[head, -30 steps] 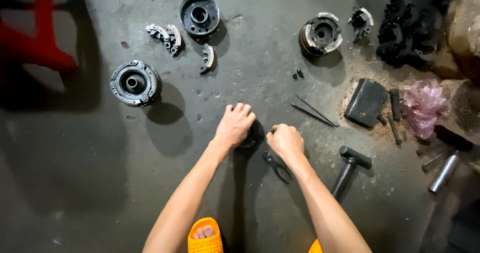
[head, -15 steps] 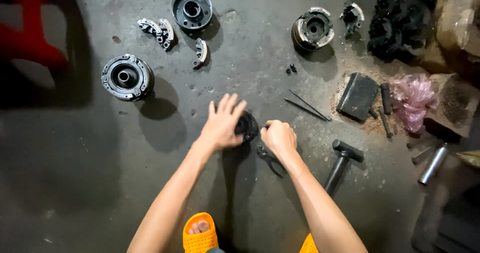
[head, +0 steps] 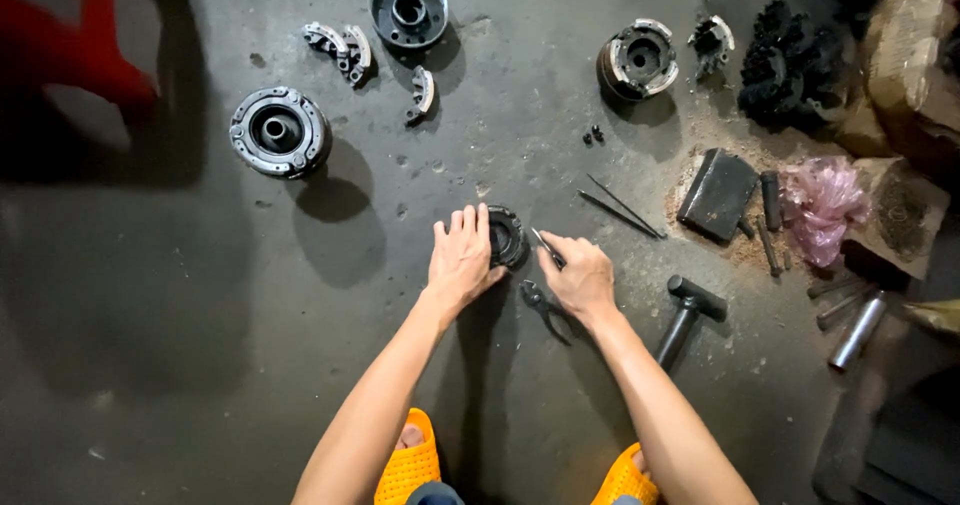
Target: Repairing a motorcycle clutch assembly by installing springs and plates using hand tools
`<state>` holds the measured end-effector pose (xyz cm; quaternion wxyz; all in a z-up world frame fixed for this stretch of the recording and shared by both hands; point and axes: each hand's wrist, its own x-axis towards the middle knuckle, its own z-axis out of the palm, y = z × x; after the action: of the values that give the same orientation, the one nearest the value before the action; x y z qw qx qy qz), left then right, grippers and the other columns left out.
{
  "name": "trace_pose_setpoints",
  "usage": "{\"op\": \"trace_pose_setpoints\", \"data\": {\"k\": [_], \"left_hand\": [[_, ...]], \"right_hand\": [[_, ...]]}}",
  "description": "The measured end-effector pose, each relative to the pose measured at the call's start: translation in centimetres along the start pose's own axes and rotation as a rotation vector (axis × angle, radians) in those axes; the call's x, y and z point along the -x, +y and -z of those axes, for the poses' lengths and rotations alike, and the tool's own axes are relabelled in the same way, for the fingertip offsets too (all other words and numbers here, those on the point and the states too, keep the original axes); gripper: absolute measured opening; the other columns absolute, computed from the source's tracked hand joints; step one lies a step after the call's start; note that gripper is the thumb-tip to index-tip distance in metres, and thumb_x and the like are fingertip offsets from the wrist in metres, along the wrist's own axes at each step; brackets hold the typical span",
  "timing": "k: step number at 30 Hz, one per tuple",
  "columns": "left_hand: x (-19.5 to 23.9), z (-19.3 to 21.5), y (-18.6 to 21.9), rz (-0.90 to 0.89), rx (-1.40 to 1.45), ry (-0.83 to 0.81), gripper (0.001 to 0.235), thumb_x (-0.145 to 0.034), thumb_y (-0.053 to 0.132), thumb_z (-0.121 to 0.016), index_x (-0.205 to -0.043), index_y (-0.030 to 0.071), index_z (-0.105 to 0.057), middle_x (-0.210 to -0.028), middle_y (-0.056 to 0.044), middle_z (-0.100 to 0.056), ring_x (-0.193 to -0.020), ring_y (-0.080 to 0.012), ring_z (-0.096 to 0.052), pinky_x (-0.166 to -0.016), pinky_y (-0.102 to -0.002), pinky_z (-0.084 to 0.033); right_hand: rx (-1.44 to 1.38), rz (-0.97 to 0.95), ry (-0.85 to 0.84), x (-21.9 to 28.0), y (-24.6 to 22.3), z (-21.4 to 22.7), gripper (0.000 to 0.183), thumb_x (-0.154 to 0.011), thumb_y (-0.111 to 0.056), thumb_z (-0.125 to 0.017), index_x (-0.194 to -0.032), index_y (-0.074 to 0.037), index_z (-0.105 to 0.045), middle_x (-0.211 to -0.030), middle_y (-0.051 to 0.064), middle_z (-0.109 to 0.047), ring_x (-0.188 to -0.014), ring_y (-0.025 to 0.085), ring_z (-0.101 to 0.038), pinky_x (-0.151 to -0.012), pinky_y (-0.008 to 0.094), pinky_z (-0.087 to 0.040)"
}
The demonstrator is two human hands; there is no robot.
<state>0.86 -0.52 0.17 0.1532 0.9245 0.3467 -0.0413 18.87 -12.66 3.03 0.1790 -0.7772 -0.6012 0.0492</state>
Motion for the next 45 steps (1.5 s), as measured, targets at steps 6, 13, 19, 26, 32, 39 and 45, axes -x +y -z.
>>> {"op": "trace_pose_setpoints", "data": {"k": [6,13,19,26,32,39,45], "left_hand": [[-0.6,-1.4,0.2,0.001,-0.074,-0.017,0.112,-0.072,0.060,-0.082,-0.151,-0.008,-0.039,-0.141,-0.024,-0.051,-0.125,-0.0334,-0.048,-0.098,-0.055,-0.042],[-0.7,-1.6,0.3,0.013,-0.062,-0.003,0.113,-0.070,0.058,-0.085,-0.149,-0.008,-0.041,-0.139,-0.024,-0.051,-0.120,-0.0324,-0.049,-0.096,-0.053,-0.044],[-0.5,-1.0,0.5,0.005,-0.066,0.018,0.114,-0.068,0.060,-0.085,-0.148,-0.008,-0.042,-0.137,-0.023,-0.051,-0.119,-0.0311,-0.050,-0.094,-0.051,-0.044],[-0.7,-1.6,0.5,0.010,-0.061,0.004,0.113,-0.070,0.058,-0.085,-0.149,-0.010,-0.040,-0.139,-0.025,-0.050,-0.119,-0.0329,-0.049,-0.093,-0.051,-0.043],[-0.7,-1.9,0.7,0.020,-0.074,0.022,0.110,-0.070,0.056,-0.085,-0.148,-0.009,-0.042,-0.136,-0.024,-0.051,-0.119,-0.0332,-0.050,-0.093,-0.050,-0.043],[-0.6,-3.1,1.3,0.050,-0.070,0.128,0.113,-0.062,0.060,-0.089,-0.140,-0.010,-0.049,-0.126,-0.026,-0.054,-0.114,-0.0358,-0.052,-0.094,-0.053,-0.043],[-4.1,-0.8,0.5,0.062,0.152,0.302,0.043,-0.078,0.034,-0.084,-0.099,0.006,-0.059,-0.103,-0.010,-0.049,-0.104,-0.0306,-0.052,-0.084,-0.047,-0.046]], "right_hand": [[0.052,0.121,0.058,-1.7,-1.4,0.3,0.026,-0.088,-0.026,-0.073,-0.112,-0.018,-0.075,-0.075,0.006,-0.070,-0.074,0.027,-0.069,-0.068,0.040,-0.055],[0.099,0.169,0.067,-1.7,-1.0,-1.3,0.014,-0.089,-0.024,-0.071,-0.100,-0.021,-0.078,-0.065,0.000,-0.064,-0.064,0.022,-0.066,-0.061,0.036,-0.054],[0.134,0.196,0.102,-2.0,-1.2,-0.9,0.010,-0.089,-0.025,-0.072,-0.096,-0.022,-0.078,-0.063,0.000,-0.061,-0.062,0.022,-0.065,-0.058,0.036,-0.053],[0.176,0.256,0.082,-2.4,-1.3,-0.4,0.012,-0.090,-0.024,-0.070,-0.100,-0.020,-0.077,-0.065,0.001,-0.060,-0.064,0.022,-0.064,-0.060,0.036,-0.051],[0.346,0.480,-0.001,-3.3,1.3,-1.6,0.026,-0.086,-0.029,-0.070,-0.111,-0.021,-0.073,-0.070,0.001,-0.059,-0.068,0.022,-0.062,-0.064,0.037,-0.050],[0.421,0.599,-0.223,-4.7,4.2,-2.8,0.042,-0.089,-0.033,-0.060,-0.130,-0.023,-0.065,-0.076,0.004,-0.065,-0.069,0.025,-0.066,-0.064,0.041,-0.051],[0.460,0.550,-0.482,-6.2,4.9,-2.2,0.046,-0.091,-0.028,-0.055,-0.137,-0.030,-0.059,-0.077,0.003,-0.067,-0.068,0.027,-0.071,-0.061,0.041,-0.054]]}}
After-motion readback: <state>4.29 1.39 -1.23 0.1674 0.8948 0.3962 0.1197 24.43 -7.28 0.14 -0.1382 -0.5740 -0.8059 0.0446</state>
